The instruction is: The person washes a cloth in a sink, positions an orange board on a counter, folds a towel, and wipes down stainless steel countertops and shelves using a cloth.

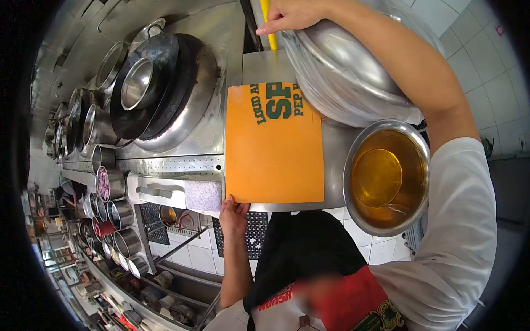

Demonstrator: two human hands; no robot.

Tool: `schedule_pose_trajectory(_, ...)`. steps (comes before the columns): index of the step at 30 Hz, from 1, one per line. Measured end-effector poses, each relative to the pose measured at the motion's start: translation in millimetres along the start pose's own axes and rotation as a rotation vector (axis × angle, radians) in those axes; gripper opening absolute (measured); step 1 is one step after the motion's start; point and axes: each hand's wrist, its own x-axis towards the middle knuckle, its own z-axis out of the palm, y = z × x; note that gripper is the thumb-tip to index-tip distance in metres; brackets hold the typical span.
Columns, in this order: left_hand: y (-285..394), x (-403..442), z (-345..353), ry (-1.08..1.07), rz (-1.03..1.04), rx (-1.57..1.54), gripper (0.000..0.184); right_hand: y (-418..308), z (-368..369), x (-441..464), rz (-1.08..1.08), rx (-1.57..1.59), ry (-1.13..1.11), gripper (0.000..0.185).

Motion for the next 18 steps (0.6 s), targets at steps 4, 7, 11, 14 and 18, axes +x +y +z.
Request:
schedule_pose_trajectory(4,-2.1,-2.2,2.7,0.021,0.045,0.016,0.017,4.3,0.1,-2.3,-0.014,0.020,0.014,0.061)
schedule_pose_trajectory(7,-7.3,-0.6,4.0,0.032,0.079,-0.011,0.018,5.5,-4.1,-6.5,0.000,-0.005,0.017,0.061)
schedule_pose_trajectory(11,-8.3,4.5,7.9,0.055,0.094,-0.004,0.018,-0.1,-0.3,-7.7,0.018,0.021,0.021,0.061)
schedule_pose_trajectory(14,-8.5,7.9,12.7,0.084,0.110,0.025,0.019,4.3,3.3,-5.5,0.006,0.055,0.027,0.060)
schedule_pose_trajectory(18,-7.1,8.7,20.4,0.116,0.128,0.014,0.021,4.5,2.0,-5.4,-0.003,0.037,0.017,0.060)
